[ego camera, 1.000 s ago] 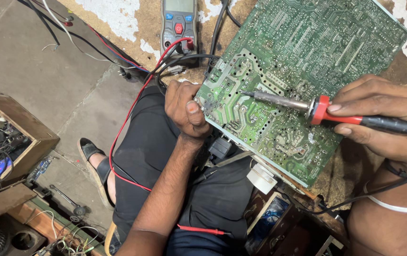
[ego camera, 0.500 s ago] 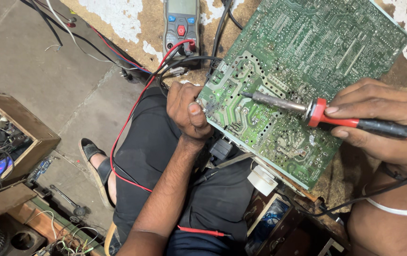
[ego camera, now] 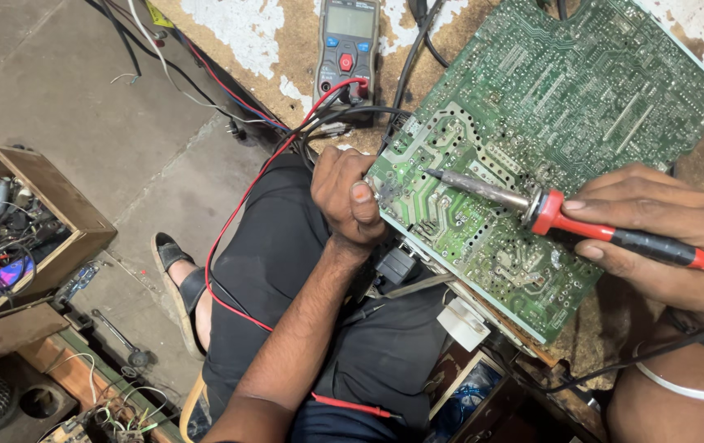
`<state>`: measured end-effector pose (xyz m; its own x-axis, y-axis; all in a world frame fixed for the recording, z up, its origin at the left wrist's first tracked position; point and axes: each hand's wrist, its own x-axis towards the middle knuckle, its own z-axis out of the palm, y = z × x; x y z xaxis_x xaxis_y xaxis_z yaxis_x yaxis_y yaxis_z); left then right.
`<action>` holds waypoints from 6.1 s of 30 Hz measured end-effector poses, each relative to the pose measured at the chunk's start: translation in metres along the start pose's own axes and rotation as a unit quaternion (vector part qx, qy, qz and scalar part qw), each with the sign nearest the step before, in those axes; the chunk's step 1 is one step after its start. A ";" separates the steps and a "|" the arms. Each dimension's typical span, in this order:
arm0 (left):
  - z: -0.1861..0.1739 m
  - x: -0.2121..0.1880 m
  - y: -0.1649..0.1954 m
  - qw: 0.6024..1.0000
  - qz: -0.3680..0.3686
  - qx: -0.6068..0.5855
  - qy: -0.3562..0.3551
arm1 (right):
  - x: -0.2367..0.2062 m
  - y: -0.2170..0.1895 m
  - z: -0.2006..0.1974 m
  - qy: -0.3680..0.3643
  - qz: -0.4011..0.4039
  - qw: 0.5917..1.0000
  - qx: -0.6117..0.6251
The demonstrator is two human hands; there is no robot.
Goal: The person sits on the floor and uses a soldering iron to apply heat to several points on a green circuit board held on their lap. A multimeter is visible nearby, and the person repeatedly touches the iron to different solder joints across the board.
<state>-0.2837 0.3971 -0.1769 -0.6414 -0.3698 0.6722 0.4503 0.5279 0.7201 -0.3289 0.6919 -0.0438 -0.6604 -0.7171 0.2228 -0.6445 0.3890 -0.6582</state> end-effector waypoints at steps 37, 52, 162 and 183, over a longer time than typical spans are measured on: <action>0.025 -0.033 -0.024 1.000 -0.005 0.005 0.001 | -0.015 0.038 0.013 -0.017 -0.019 1.000 -0.001; 0.032 -0.044 -0.015 1.000 -0.004 0.004 -0.002 | -0.031 0.036 0.016 0.004 -0.007 1.000 0.010; 0.043 -0.011 -0.002 1.000 -0.007 0.003 -0.005 | -0.013 0.034 -0.019 0.009 -0.011 0.999 0.033; 0.051 -0.014 -0.005 1.000 -0.009 0.001 0.006 | -0.014 0.035 -0.020 0.005 0.013 0.999 0.043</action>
<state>-0.3085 0.4392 -0.1986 -0.6419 -0.3875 0.6617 0.4381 0.5228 0.7312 -0.3497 0.7268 -0.0559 -0.6814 -0.7007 0.2115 -0.5913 0.3568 -0.7233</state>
